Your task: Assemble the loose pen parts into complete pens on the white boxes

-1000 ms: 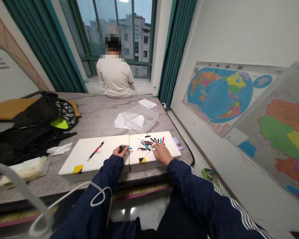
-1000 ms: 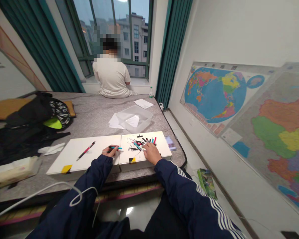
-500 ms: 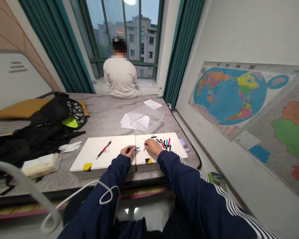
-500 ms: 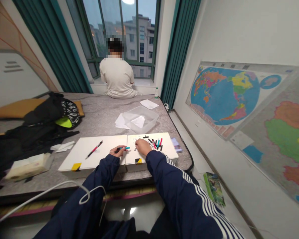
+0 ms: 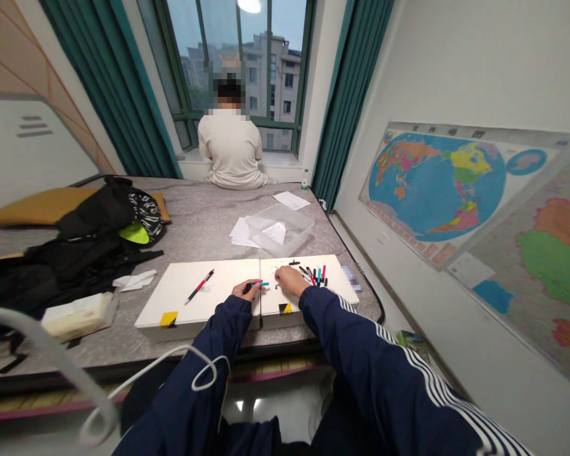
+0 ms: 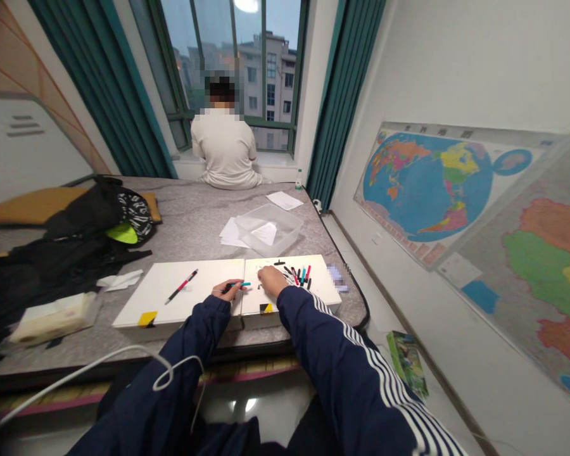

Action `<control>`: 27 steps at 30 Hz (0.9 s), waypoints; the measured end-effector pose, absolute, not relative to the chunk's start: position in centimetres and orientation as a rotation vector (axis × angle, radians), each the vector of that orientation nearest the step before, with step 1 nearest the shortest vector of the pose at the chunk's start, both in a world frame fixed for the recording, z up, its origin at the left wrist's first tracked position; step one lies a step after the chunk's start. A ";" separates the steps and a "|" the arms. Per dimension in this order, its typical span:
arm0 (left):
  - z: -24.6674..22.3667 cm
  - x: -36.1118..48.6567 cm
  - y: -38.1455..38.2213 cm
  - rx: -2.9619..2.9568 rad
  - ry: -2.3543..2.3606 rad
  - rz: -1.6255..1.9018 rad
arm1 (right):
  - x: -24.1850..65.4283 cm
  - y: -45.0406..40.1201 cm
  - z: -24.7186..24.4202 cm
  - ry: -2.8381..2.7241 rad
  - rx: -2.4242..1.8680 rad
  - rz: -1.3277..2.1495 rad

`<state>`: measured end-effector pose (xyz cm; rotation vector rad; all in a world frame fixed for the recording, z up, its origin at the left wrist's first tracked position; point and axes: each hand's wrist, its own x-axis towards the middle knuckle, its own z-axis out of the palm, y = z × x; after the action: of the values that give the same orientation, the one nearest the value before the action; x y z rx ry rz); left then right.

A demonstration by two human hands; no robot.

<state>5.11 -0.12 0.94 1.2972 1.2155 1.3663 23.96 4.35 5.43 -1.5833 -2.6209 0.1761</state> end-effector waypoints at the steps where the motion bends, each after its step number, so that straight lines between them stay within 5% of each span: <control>1: 0.9 5.1 -0.1 1.300 1.214 1.372 | 24.0 4.3 5.5 -2.643 -1.578 0.169; 27: 0.0 5.0 0.3 1.338 1.222 1.348 | 25.3 4.4 6.2 -2.602 -1.516 0.235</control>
<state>4.99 0.29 -0.04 1.3381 1.2216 1.3481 25.28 4.44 6.22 -1.5164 -2.6025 0.2345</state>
